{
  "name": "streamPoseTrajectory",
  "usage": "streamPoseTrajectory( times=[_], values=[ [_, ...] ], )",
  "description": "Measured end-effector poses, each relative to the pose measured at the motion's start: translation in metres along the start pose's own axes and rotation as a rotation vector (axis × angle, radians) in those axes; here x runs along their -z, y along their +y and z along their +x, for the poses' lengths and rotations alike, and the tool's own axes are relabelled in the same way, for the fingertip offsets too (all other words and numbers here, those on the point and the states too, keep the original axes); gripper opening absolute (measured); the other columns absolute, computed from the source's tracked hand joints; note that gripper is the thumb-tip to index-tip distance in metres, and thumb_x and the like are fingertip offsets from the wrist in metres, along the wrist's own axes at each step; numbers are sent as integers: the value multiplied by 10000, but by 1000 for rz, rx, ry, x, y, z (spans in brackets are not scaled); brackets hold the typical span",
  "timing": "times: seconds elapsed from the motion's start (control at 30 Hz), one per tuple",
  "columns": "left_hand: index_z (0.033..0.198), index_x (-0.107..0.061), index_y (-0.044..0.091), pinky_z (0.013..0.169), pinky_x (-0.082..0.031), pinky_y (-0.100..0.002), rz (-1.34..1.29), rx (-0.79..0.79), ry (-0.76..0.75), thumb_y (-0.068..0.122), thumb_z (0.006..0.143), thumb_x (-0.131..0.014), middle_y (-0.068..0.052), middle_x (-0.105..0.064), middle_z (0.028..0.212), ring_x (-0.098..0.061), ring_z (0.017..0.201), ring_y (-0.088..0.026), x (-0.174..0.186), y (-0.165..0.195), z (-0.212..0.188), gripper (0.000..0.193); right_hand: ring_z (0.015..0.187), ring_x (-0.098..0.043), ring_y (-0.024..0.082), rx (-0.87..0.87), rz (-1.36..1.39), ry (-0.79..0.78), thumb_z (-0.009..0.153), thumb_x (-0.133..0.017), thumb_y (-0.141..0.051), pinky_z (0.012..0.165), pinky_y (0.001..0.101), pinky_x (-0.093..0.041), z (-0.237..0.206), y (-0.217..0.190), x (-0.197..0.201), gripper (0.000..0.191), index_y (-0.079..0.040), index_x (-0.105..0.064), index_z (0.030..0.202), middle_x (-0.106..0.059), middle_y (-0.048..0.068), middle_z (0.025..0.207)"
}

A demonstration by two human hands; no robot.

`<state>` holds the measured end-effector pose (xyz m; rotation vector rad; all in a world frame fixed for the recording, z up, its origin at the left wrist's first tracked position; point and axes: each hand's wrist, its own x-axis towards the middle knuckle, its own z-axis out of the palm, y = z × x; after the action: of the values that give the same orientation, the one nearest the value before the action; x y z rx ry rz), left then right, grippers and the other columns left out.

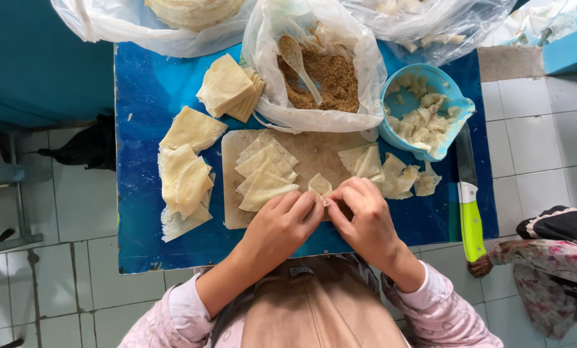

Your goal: The person sits at a blue table and folds triangular pastry wrappers. They spoon a brown filling from a plastic bag onto a wrapper, fold the wrapper over the filling, press the edges closed, and set the folded pastry aside, repeating this with more wrappers.

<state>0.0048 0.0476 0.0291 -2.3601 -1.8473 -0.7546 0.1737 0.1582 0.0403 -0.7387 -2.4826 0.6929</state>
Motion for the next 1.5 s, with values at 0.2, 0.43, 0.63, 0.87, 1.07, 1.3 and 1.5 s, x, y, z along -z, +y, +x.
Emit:
streamPoseTrajectory(
  times=[0.2, 0.43, 0.63, 0.87, 1.07, 1.3, 1.5],
  values=[
    [892, -617, 79, 752, -514, -441, -360, 373, 13, 185, 900, -714, -137, -596, 882, -624, 875, -340, -12, -3, 22, 144, 861, -622, 331, -74, 55, -16, 867, -727, -52, 774, 414, -490, 5, -1, 0, 83, -16, -656, 891, -638, 117, 881],
    [911, -615, 71, 725, -523, -438, -374, 404, -11, 134, 886, -701, -128, -593, 888, -634, 880, -333, -7, -2, 24, 109, 903, -643, 325, -7, 122, -12, 849, -710, 7, 807, 400, -511, 0, 1, 1, 119, -24, -673, 958, -663, 125, 937],
    [1057, -626, 33, 815, -538, -364, -212, 163, -14, 72, 815, -623, -96, -601, 1000, -633, 959, -262, 8, -1, 9, 246, 954, -651, 320, 238, -52, -44, 853, -718, 13, 845, 426, -494, 2, 9, 4, 194, -22, -660, 1035, -671, 114, 1030],
    [1137, -641, 35, 863, -512, -377, -184, 106, -4, 112, 820, -615, -87, -618, 1070, -616, 1011, -261, 3, -10, 6, 327, 1063, -651, 279, 438, -176, -89, 797, -719, -34, 918, 410, -473, 3, 15, 17, 319, -31, -714, 1117, -674, 97, 1128],
    [1089, -650, 67, 857, -501, -393, -203, 148, 26, 110, 835, -619, -72, -618, 1050, -615, 1006, -266, 1, -10, 6, 259, 1126, -642, 258, 507, -124, -127, 790, -731, -31, 962, 415, -451, 8, 29, 15, 297, -64, -711, 1084, -695, 53, 1173],
    [938, -642, 83, 756, -492, -433, -281, 390, 84, 134, 923, -696, -106, -592, 888, -613, 863, -314, -5, 2, 16, 76, 1024, -632, 262, 340, 1, -65, 811, -735, 8, 906, 406, -466, 11, 30, 7, 252, -89, -730, 1042, -684, 34, 1051],
    [946, -636, 60, 750, -499, -439, -356, 478, 63, 120, 905, -700, -122, -607, 893, -621, 873, -340, -5, 4, 20, 97, 968, -605, 322, 165, 2, -92, 853, -737, -36, 852, 413, -469, 13, 20, 5, 141, -70, -715, 988, -649, 93, 997]
  ],
)
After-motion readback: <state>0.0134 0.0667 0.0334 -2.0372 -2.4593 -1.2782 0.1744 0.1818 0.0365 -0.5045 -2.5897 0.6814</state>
